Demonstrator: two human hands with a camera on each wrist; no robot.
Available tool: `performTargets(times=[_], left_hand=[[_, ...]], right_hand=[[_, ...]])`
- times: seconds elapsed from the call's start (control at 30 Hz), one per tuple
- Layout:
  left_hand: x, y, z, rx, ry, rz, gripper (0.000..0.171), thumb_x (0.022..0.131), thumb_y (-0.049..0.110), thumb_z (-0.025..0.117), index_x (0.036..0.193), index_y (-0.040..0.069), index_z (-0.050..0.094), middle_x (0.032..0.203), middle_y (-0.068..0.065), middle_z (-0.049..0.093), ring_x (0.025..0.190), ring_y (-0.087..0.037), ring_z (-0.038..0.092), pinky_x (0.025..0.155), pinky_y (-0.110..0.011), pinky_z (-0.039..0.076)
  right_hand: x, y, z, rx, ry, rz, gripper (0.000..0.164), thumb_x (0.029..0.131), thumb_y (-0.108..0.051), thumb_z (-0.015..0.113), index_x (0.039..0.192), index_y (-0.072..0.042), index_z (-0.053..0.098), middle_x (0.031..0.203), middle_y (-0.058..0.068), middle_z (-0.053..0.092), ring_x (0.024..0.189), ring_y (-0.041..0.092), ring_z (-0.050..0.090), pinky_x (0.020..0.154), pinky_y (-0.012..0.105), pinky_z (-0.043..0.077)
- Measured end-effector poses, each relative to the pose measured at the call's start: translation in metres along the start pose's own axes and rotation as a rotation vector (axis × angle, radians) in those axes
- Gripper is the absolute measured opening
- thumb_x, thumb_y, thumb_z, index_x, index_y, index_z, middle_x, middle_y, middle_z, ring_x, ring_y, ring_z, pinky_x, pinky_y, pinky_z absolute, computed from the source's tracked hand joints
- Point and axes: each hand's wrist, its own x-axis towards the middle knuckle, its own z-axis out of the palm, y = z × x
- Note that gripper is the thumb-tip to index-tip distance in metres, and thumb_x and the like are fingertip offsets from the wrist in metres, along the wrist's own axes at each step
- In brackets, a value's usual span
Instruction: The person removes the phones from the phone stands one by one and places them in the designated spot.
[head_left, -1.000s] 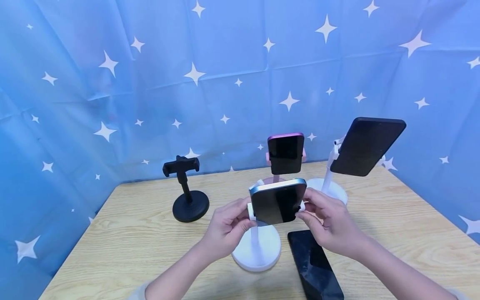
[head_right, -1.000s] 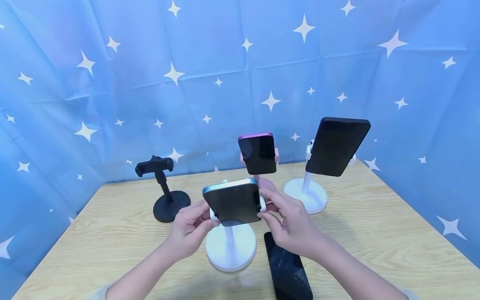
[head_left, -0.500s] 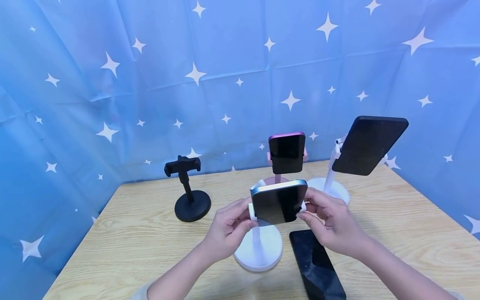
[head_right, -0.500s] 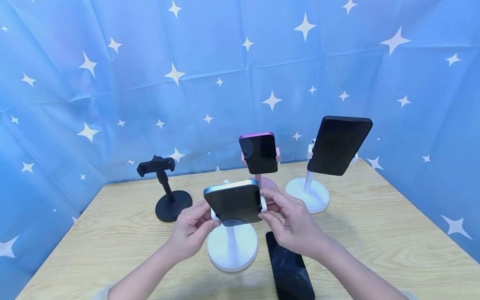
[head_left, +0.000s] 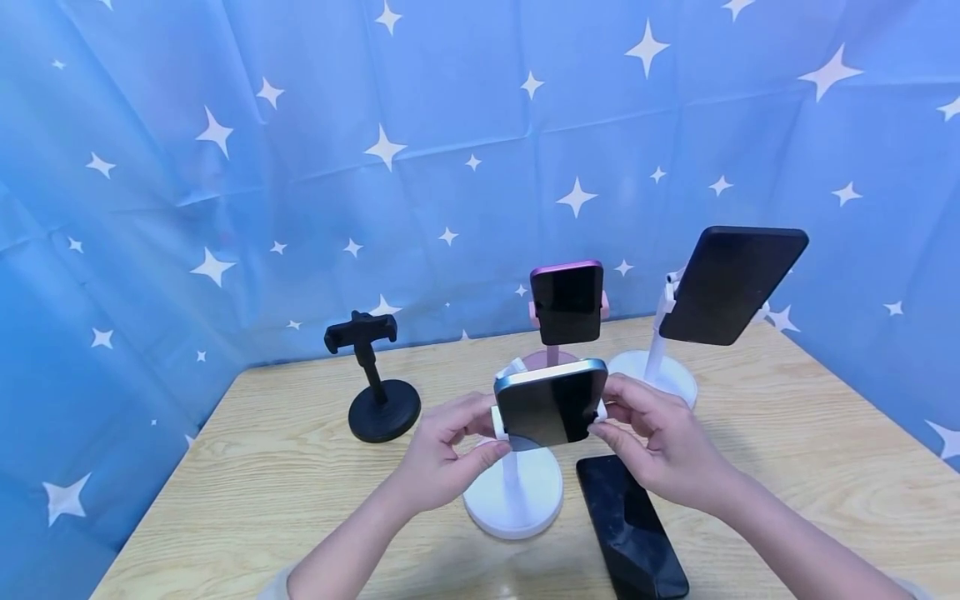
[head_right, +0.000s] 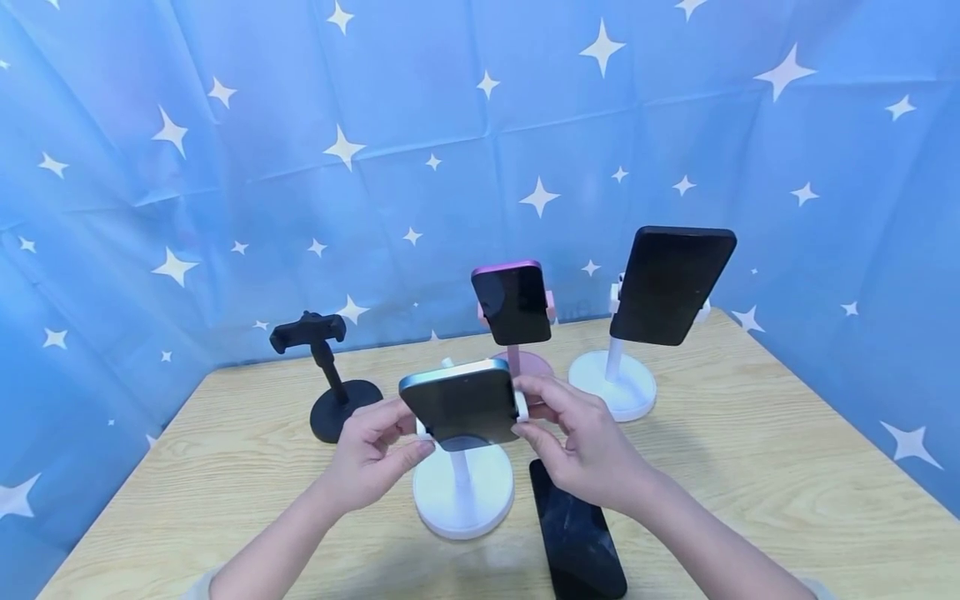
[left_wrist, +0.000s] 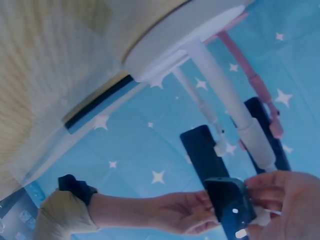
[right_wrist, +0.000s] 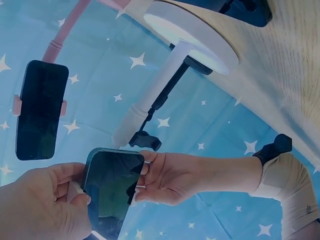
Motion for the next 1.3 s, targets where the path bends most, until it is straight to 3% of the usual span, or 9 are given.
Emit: performTargets(times=[0.23,0.37,0.5,0.63,0.73,0.87,0.97,1.13,1.3], left_hand=[[0.007,0.001,-0.013,0.140,0.068,0.010,0.050,0.074,0.013,0.073,0.117,0.000,0.051,0.109,-0.013,0.051,0.097,-0.022,0.050,0.079,-0.034,0.049],[0.015,0.005,-0.018,0.140,-0.012,-0.042,0.063,0.078,0.027,0.071,0.129,0.004,0.043,0.129,-0.012,0.043,0.119,-0.024,0.040,0.094,-0.041,0.040],[0.023,0.007,-0.018,0.082,-0.099,-0.055,0.068,0.074,0.014,0.070,0.134,0.010,0.039,0.136,-0.011,0.039,0.126,-0.025,0.034,0.097,-0.047,0.037],[0.029,0.001,-0.018,0.054,-0.157,-0.009,0.069,0.073,0.008,0.070,0.134,0.010,0.039,0.136,-0.013,0.039,0.126,-0.026,0.035,0.096,-0.043,0.040],[0.033,-0.004,-0.018,0.052,-0.192,0.031,0.062,0.071,0.001,0.070,0.128,0.004,0.045,0.132,-0.014,0.043,0.124,-0.025,0.038,0.095,-0.040,0.042],[0.037,-0.007,-0.018,0.085,-0.210,0.055,0.053,0.070,0.000,0.073,0.118,0.001,0.052,0.125,-0.013,0.048,0.119,-0.023,0.043,0.095,-0.037,0.042],[0.037,-0.009,-0.018,0.080,-0.216,0.030,0.049,0.069,-0.001,0.073,0.115,0.000,0.054,0.124,-0.014,0.049,0.117,-0.022,0.044,0.090,-0.034,0.046],[0.039,-0.011,-0.019,0.031,-0.232,0.015,0.043,0.069,-0.003,0.071,0.109,-0.001,0.056,0.121,-0.016,0.049,0.114,-0.024,0.045,0.087,-0.034,0.048],[0.043,-0.013,-0.022,0.076,-0.244,0.069,0.041,0.066,-0.001,0.074,0.104,0.001,0.059,0.111,-0.013,0.054,0.104,-0.021,0.050,0.084,-0.031,0.047]], right_hand=[[0.005,-0.009,-0.004,-0.146,0.027,0.015,0.050,0.069,0.016,0.066,0.116,0.003,0.055,0.109,0.008,0.062,0.100,0.004,0.058,0.083,0.013,0.045],[0.013,-0.022,-0.003,-0.191,0.073,0.011,0.052,0.078,-0.003,0.070,0.125,0.003,0.049,0.121,0.011,0.055,0.111,0.007,0.051,0.085,0.012,0.043],[0.024,-0.036,0.004,-0.282,0.114,-0.079,0.062,0.087,-0.035,0.059,0.128,0.008,0.042,0.128,0.020,0.047,0.118,0.016,0.046,0.089,0.014,0.041],[0.002,0.023,0.026,-0.322,0.185,-0.205,0.085,0.066,-0.039,0.080,0.128,0.006,0.044,0.135,0.029,0.036,0.123,0.037,0.039,0.092,0.032,0.045],[-0.001,0.042,0.043,-0.368,0.227,-0.254,0.093,0.052,-0.036,0.088,0.129,-0.002,0.049,0.139,0.030,0.029,0.124,0.044,0.034,0.092,0.046,0.043],[0.034,-0.027,0.054,-0.531,0.229,-0.193,0.072,0.071,-0.032,0.077,0.133,-0.011,0.047,0.142,0.024,0.029,0.126,0.040,0.032,0.088,0.053,0.040],[0.046,-0.049,0.060,-0.617,0.240,-0.125,0.061,0.079,-0.035,0.069,0.130,-0.009,0.048,0.140,0.023,0.032,0.126,0.039,0.032,0.078,0.053,0.044],[0.055,-0.057,0.064,-0.738,0.298,-0.116,0.056,0.073,-0.034,0.073,0.111,0.001,0.051,0.123,0.030,0.040,0.104,0.045,0.041,0.057,0.043,0.048],[0.058,-0.053,0.066,-0.844,0.325,-0.136,0.051,0.073,-0.032,0.074,0.102,0.001,0.047,0.107,0.027,0.040,0.090,0.041,0.041,0.059,0.043,0.041]])
